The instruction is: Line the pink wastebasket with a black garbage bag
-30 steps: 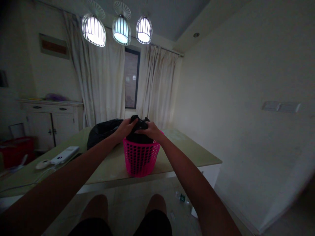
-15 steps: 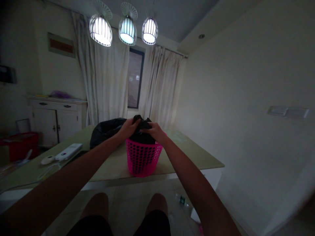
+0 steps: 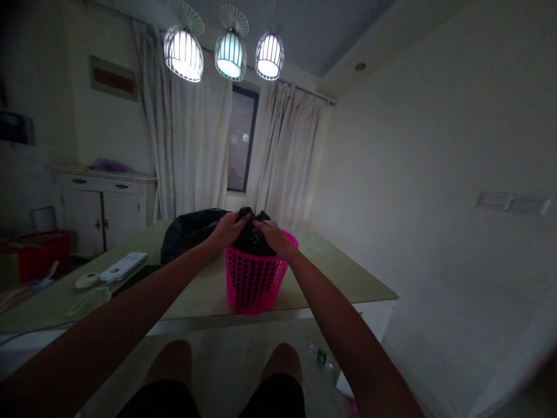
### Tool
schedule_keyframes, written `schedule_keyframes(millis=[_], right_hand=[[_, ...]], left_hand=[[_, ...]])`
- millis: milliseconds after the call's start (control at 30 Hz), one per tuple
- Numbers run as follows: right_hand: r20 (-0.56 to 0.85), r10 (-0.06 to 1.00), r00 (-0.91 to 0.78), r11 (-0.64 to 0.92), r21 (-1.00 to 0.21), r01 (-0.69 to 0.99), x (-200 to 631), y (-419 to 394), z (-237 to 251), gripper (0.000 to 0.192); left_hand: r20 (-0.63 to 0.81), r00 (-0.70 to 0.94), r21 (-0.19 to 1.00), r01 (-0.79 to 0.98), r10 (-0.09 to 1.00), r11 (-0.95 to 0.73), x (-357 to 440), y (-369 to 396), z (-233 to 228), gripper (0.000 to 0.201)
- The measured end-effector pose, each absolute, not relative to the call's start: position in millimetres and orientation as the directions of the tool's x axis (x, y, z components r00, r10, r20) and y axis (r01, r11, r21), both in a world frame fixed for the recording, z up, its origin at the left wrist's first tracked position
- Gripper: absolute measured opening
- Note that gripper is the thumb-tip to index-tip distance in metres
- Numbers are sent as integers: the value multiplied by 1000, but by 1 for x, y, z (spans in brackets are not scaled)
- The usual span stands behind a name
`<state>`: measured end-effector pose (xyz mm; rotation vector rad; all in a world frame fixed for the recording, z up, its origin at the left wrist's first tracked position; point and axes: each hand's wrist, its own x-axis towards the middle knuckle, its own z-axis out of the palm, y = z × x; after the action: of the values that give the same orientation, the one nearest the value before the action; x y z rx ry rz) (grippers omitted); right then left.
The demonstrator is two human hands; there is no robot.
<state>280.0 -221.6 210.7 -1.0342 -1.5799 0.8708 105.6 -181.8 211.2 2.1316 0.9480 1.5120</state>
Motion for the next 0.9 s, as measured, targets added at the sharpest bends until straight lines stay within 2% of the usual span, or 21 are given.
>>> schedule_keyframes(millis=[233, 333, 467, 567, 733, 800, 900], right_hand=[[451, 889, -77, 457, -869, 193, 280, -211, 206, 38], [458, 889, -28, 457, -878, 142, 278, -214, 208, 38], [408, 913, 10, 408, -912, 42, 279, -224, 213, 43], [352, 935, -49, 353, -936, 4, 284, -227, 214, 46], [260, 952, -162, 262, -965, -13, 292, -224, 213, 39], [237, 951, -196, 236, -971, -32, 293, -223, 212, 41], [250, 945, -211, 237, -968, -85, 292, -223, 211, 46]], left_hand=[[695, 190, 619, 332, 693, -712, 107, -181, 208, 31], [694, 185, 617, 343, 695, -708, 107, -180, 207, 29], [702, 174, 614, 345, 691, -710, 108, -178, 207, 29], [717, 149, 606, 349, 681, -715, 109, -175, 208, 24], [744, 133, 590, 330, 655, -737, 110, -170, 205, 14], [759, 145, 578, 301, 635, -759, 111, -171, 204, 20], [788, 219, 533, 227, 576, -815, 113, -177, 206, 48]])
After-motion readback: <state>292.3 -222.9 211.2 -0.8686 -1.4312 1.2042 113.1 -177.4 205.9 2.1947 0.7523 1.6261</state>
